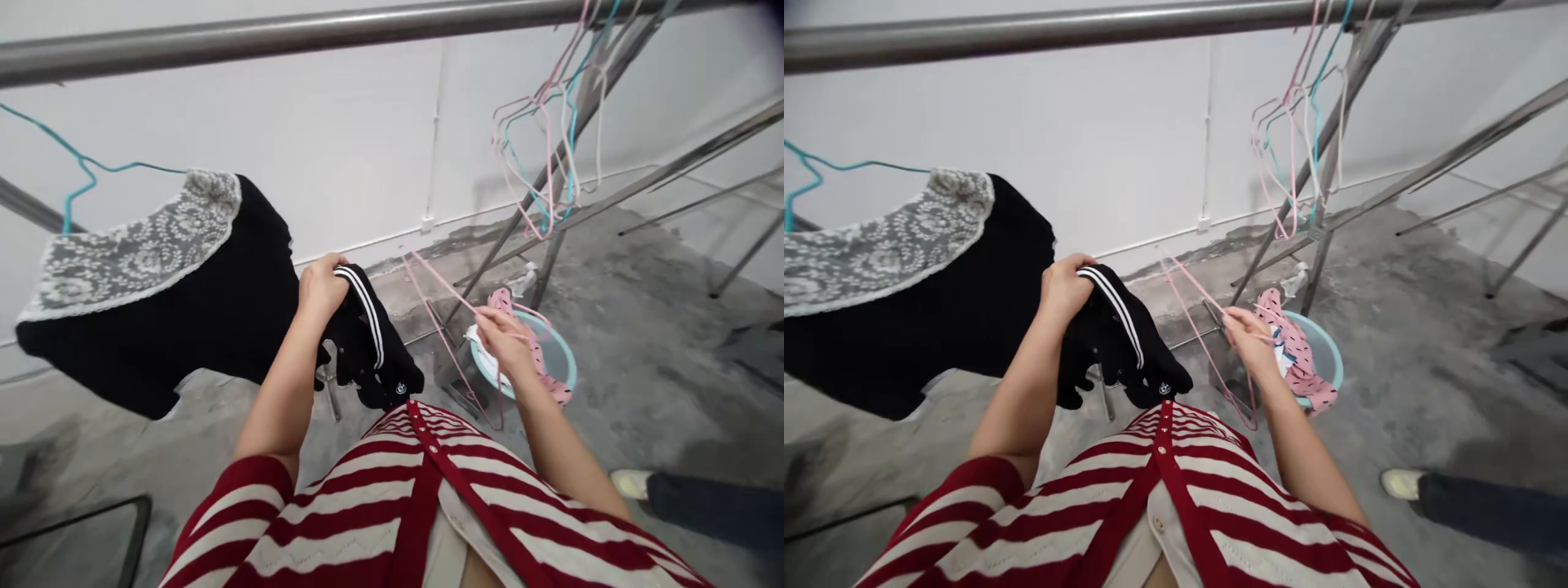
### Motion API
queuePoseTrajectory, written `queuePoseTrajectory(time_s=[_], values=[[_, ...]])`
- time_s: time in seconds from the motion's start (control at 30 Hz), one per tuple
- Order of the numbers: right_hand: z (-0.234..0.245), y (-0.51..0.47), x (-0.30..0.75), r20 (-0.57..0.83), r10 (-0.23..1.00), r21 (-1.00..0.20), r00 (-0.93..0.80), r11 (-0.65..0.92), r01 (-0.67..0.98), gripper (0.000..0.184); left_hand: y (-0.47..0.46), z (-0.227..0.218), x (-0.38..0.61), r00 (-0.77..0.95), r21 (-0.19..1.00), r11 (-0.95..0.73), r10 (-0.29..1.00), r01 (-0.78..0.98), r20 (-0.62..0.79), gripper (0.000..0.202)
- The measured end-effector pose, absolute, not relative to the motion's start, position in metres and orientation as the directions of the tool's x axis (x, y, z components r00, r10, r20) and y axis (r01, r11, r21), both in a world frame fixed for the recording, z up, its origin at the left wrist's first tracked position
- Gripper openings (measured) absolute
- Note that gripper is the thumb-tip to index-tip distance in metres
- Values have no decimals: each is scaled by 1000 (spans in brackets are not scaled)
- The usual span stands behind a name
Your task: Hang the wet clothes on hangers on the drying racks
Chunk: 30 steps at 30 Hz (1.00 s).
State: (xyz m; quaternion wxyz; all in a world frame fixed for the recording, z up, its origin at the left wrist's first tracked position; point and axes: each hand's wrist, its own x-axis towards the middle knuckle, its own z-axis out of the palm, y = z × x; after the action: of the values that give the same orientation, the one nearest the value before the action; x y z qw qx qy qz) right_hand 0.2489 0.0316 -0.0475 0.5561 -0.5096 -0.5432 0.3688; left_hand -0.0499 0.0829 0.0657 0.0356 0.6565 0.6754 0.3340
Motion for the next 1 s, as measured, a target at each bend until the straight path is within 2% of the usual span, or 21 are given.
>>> queuePoseTrajectory(time_s=[0.07, 0.13, 0.27, 0.43, 0.53, 0.6, 0.73, 0.87, 1.0], values=[[-52, 14, 260, 168, 974, -984, 155, 174, -23, 29, 90, 64, -51, -124, 444, -68, 913, 893, 389, 35], [-52, -2, 266, 127, 990, -984, 65, 134, -117, 27, 94, 64, -50, -103, 410, -67, 919, 910, 379, 34], [-46, -18, 252, 86, 988, -996, -124, 83, -29, 24, 100, 64, -39, -48, 350, -94, 925, 932, 376, 36], [-43, -7, 212, 130, 991, -991, -14, 130, 37, 23, 81, 53, -5, 118, 205, -198, 930, 959, 347, 37], [-47, 5, 192, 164, 986, -985, -23, 165, 57, 22, 59, 39, 14, 230, 149, -282, 928, 948, 293, 38], [-50, 11, 185, 157, 988, -986, -5, 157, 48, 20, 46, 29, 19, 230, 145, -284, 925, 948, 303, 38], [-48, 16, 183, 129, 991, -988, 43, 132, -79, 19, 26, 13, 14, 191, 170, -284, 886, 944, 424, 42], [-37, 17, 196, 132, 985, -975, 113, 149, -164, 21, 8, 1, 6, 251, 212, -397, 830, 893, 497, 38], [-27, 16, 218, 241, 962, -949, 128, 261, -174, 19, 0, 7, -10, 353, 272, -582, 735, 767, 579, 26]])
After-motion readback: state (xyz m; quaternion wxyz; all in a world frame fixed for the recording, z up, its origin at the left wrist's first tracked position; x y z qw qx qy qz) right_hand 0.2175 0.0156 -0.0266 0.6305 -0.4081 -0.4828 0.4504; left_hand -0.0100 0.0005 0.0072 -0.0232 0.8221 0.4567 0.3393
